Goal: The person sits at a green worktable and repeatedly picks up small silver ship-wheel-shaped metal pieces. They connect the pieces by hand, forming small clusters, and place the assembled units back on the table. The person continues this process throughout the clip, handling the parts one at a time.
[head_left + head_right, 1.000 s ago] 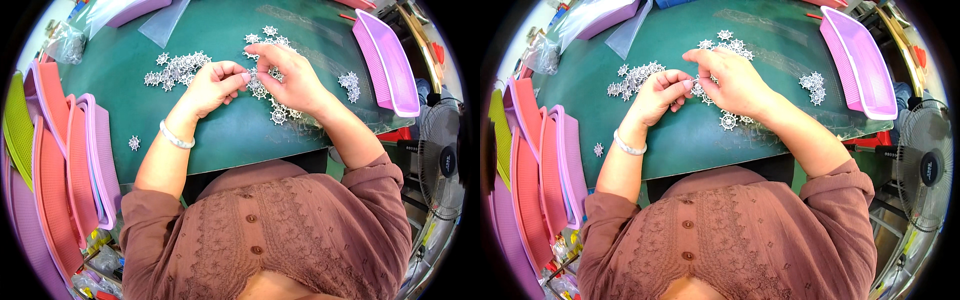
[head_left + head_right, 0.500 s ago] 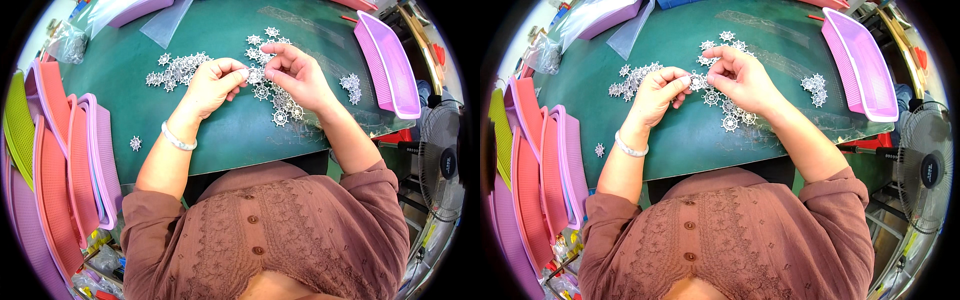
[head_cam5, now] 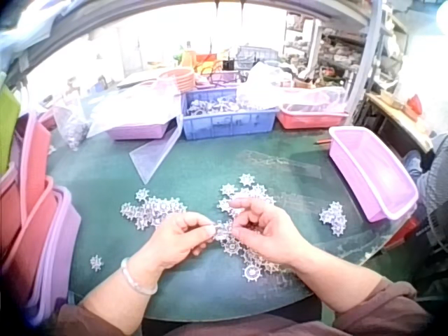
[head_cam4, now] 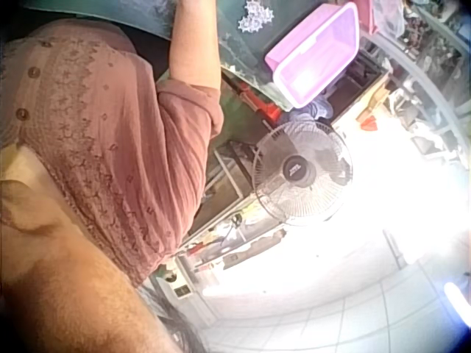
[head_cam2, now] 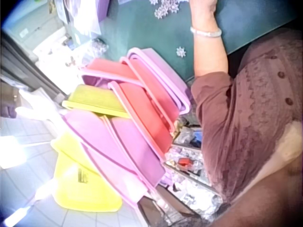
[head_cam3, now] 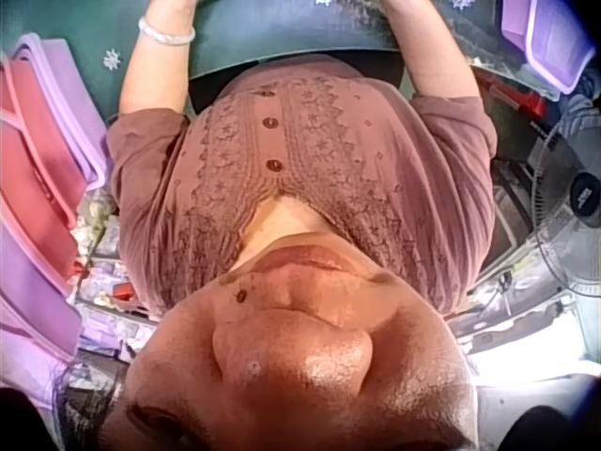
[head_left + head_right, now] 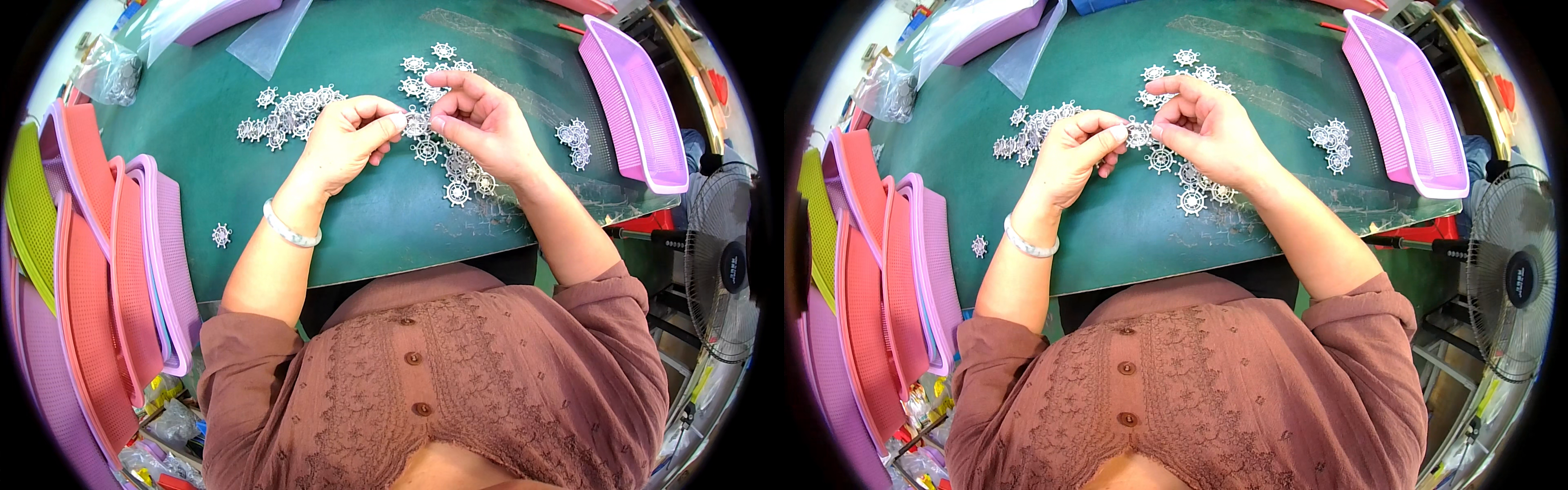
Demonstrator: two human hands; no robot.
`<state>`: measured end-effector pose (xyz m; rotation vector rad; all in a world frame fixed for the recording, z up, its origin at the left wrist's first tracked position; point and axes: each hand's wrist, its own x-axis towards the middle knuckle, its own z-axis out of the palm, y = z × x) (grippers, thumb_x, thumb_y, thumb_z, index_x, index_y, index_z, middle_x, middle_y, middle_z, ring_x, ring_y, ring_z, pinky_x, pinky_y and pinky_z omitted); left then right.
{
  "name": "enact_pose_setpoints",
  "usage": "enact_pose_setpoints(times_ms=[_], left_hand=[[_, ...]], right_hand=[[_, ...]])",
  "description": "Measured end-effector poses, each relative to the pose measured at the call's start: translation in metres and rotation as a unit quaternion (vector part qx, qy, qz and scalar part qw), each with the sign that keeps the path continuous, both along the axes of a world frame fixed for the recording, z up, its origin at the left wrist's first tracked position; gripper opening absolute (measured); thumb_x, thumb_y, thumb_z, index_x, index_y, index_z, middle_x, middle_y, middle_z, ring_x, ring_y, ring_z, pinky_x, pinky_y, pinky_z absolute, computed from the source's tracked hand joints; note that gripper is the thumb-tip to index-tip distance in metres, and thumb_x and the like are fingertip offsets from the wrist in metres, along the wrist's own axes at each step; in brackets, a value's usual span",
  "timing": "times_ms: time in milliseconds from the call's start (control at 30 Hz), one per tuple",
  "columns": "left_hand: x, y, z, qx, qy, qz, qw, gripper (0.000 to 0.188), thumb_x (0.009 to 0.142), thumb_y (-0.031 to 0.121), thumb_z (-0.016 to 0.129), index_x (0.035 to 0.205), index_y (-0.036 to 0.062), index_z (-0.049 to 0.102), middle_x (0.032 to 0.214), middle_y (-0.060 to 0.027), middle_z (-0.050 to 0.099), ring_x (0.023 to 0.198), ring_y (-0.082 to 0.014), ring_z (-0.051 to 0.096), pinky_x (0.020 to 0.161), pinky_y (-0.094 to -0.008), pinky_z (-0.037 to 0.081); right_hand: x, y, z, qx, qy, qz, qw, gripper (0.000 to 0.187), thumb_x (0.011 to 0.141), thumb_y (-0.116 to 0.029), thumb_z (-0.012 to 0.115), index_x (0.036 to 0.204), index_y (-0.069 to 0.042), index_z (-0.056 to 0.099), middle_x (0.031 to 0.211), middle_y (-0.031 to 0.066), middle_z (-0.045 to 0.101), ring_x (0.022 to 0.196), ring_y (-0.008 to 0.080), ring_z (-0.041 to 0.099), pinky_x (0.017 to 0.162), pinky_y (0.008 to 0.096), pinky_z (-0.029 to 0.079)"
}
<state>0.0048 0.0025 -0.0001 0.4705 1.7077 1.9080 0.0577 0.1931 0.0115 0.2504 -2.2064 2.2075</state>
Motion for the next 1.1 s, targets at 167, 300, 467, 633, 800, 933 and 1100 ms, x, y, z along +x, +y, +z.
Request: enact_pose_setpoints(times_ms=[167, 300, 467, 633, 800, 933, 1100], left_hand=[[-0.001, -0.001, 0.000, -0.006, -0.001, -0.011, 1.000, 0.011, 0.084, 0.011, 0.061, 0.091, 0.0029, 0.063, 0.071, -0.0016, 0.059, 0.056, -0.0074, 0.050, 0.049, -0.0197, 0.040], [0.001, 0.000, 0.002, 0.008, -0.024, -0.004, 1.000, 0.012, 0.083, 0.010, 0.061, 0.092, 0.0019, 0.063, 0.073, -0.0027, 0.061, 0.058, -0.0071, 0.051, 0.050, -0.0191, 0.041], [-0.002, -0.001, -0.001, 0.026, -0.010, -0.021, 0.999, 0.015, 0.081, 0.004, 0.060, 0.096, 0.0013, 0.061, 0.078, -0.0039, 0.061, 0.063, -0.0077, 0.052, 0.052, -0.0194, 0.041], [0.001, 0.003, 0.002, 0.028, 0.021, 0.001, 0.999, 0.024, 0.076, -0.002, 0.061, 0.098, 0.0034, 0.055, 0.083, -0.0017, 0.058, 0.068, -0.0071, 0.053, 0.054, -0.0193, 0.042], [0.002, 0.004, 0.002, 0.024, 0.020, 0.006, 0.999, 0.024, 0.075, -0.003, 0.061, 0.097, 0.0041, 0.053, 0.082, -0.0013, 0.057, 0.068, -0.0068, 0.053, 0.054, -0.0191, 0.042], [0.002, 0.004, 0.002, 0.031, 0.010, 0.003, 0.999, 0.024, 0.075, -0.003, 0.061, 0.097, 0.0042, 0.053, 0.082, -0.0013, 0.058, 0.067, -0.0067, 0.053, 0.053, -0.0191, 0.042], [0.003, 0.005, 0.001, 0.034, 0.001, 0.001, 0.999, 0.024, 0.076, -0.003, 0.061, 0.097, 0.0040, 0.053, 0.081, -0.0012, 0.057, 0.066, -0.0064, 0.052, 0.053, -0.0189, 0.042]], right_hand=[[0.000, 0.000, -0.002, -0.001, 0.015, -0.004, 1.000, 0.038, 0.079, 0.002, 0.058, 0.116, 0.001, 0.048, 0.077, 0.0003, 0.057, 0.072, 0.0064, 0.053, 0.068, 0.0204, 0.043], [-0.002, 0.002, -0.007, 0.054, 0.078, -0.028, 0.995, 0.042, 0.078, 0.003, 0.058, 0.118, -0.001, 0.047, 0.075, -0.0003, 0.056, 0.071, 0.0068, 0.052, 0.068, 0.0206, 0.043], [0.000, 0.000, -0.008, 0.157, 0.218, -0.059, 0.961, 0.048, 0.074, 0.006, 0.058, 0.119, -0.005, 0.047, 0.072, 0.0021, 0.056, 0.068, 0.0100, 0.054, 0.066, 0.0240, 0.046], [0.001, -0.001, -0.005, 0.189, 0.257, -0.079, 0.944, 0.051, 0.072, 0.007, 0.059, 0.120, -0.005, 0.046, 0.072, 0.0039, 0.056, 0.066, 0.0127, 0.055, 0.065, 0.0257, 0.048], [0.001, -0.001, -0.006, 0.185, 0.250, -0.085, 0.947, 0.052, 0.072, 0.007, 0.060, 0.120, -0.006, 0.046, 0.073, 0.0036, 0.057, 0.066, 0.0129, 0.056, 0.065, 0.0256, 0.048], [0.000, -0.001, -0.008, 0.193, 0.253, -0.083, 0.944, 0.052, 0.073, 0.006, 0.060, 0.121, -0.006, 0.046, 0.074, 0.0034, 0.057, 0.067, 0.0130, 0.056, 0.065, 0.0255, 0.048], [0.002, -0.001, -0.008, 0.194, 0.226, -0.088, 0.950, 0.051, 0.074, 0.005, 0.059, 0.121, -0.007, 0.046, 0.075, 0.0035, 0.058, 0.067, 0.0130, 0.056, 0.064, 0.0254, 0.047]])
